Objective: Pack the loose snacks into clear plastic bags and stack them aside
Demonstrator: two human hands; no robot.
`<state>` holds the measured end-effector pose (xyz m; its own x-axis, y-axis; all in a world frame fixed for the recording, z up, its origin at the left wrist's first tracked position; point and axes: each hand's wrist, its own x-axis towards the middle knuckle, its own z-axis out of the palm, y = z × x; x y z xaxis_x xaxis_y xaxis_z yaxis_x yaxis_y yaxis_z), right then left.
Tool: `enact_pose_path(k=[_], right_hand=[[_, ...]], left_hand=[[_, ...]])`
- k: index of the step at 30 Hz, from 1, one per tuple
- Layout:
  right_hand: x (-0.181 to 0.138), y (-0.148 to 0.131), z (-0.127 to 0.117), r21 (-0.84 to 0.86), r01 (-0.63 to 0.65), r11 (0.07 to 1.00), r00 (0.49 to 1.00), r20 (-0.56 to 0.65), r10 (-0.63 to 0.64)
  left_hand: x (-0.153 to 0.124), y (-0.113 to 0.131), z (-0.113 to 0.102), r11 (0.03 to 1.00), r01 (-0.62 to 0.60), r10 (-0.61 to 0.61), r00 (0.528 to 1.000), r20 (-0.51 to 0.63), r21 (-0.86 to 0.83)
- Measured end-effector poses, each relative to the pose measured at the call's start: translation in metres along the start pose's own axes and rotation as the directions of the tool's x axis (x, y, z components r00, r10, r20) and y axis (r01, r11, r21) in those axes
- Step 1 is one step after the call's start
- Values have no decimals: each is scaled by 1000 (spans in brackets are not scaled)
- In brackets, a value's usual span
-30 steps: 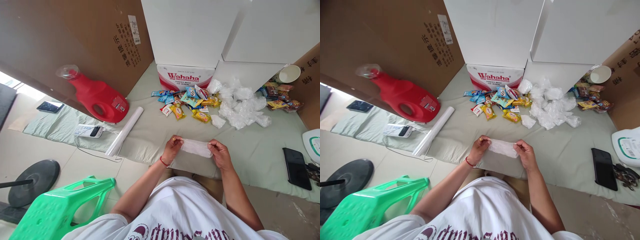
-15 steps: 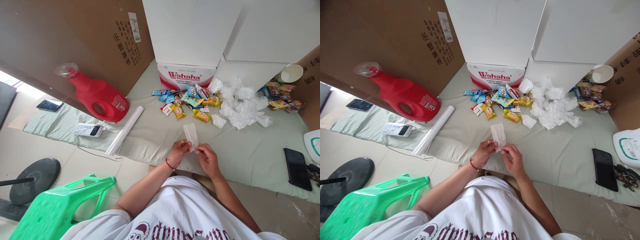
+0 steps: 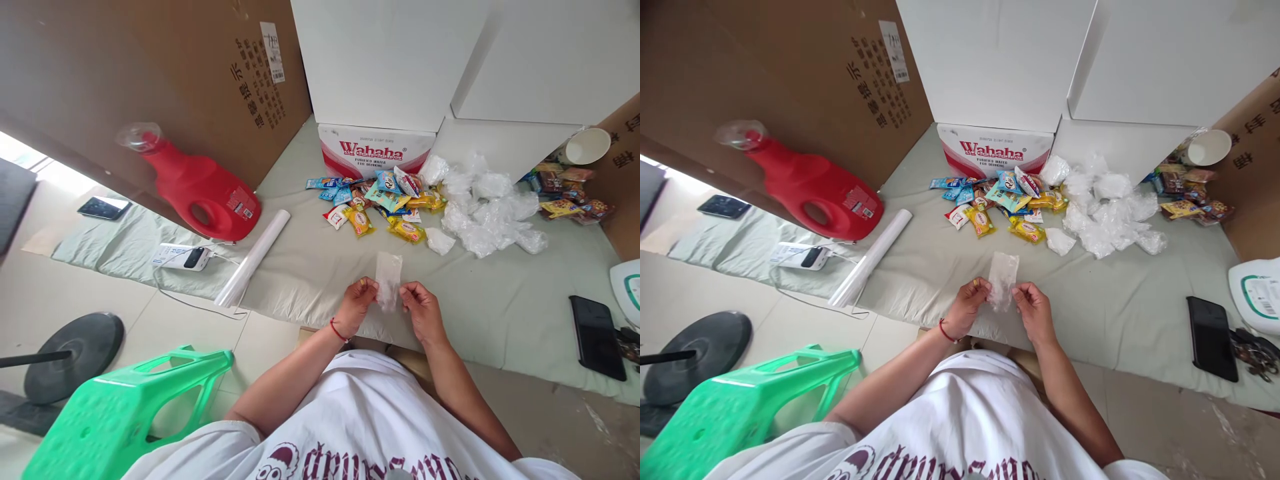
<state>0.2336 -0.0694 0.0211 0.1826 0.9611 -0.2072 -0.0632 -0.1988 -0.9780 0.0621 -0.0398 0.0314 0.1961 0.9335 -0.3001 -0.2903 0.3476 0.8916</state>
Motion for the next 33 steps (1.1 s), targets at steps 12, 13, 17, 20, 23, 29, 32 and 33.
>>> enact_pose_path(k=[12,13,17,20,23,29,32,33], right_hand=[[-6,-14,0,212,-294,932,947,195,254],[-6,-15,4,216,-286,934,952,175,251],[-2,-18,11,277,-259,925,966,103,239],[2,-17,10,315,-236,919,972,65,227],[4,-11,6,300,-222,928,975,61,213],[-7,3,-1,-24,25,999,988,-149,-29],[-13,-2,2,-86,122,989,990,-53,-127],[-13,-5,4,-101,125,987,992,2,-125]], left_hand=[[0,3,-3,938,140,-125,990,67,-316],[0,1,-3,940,138,-127,990,55,-312],[-2,0,-6,932,191,-173,981,84,-307],[-8,2,-8,934,249,-202,960,196,-257],[-13,1,-9,946,266,-215,942,258,-184],[-14,-2,-5,984,-62,48,995,89,165],[-16,0,-1,916,-232,197,971,137,328],[-16,0,0,906,-259,220,964,152,334]])
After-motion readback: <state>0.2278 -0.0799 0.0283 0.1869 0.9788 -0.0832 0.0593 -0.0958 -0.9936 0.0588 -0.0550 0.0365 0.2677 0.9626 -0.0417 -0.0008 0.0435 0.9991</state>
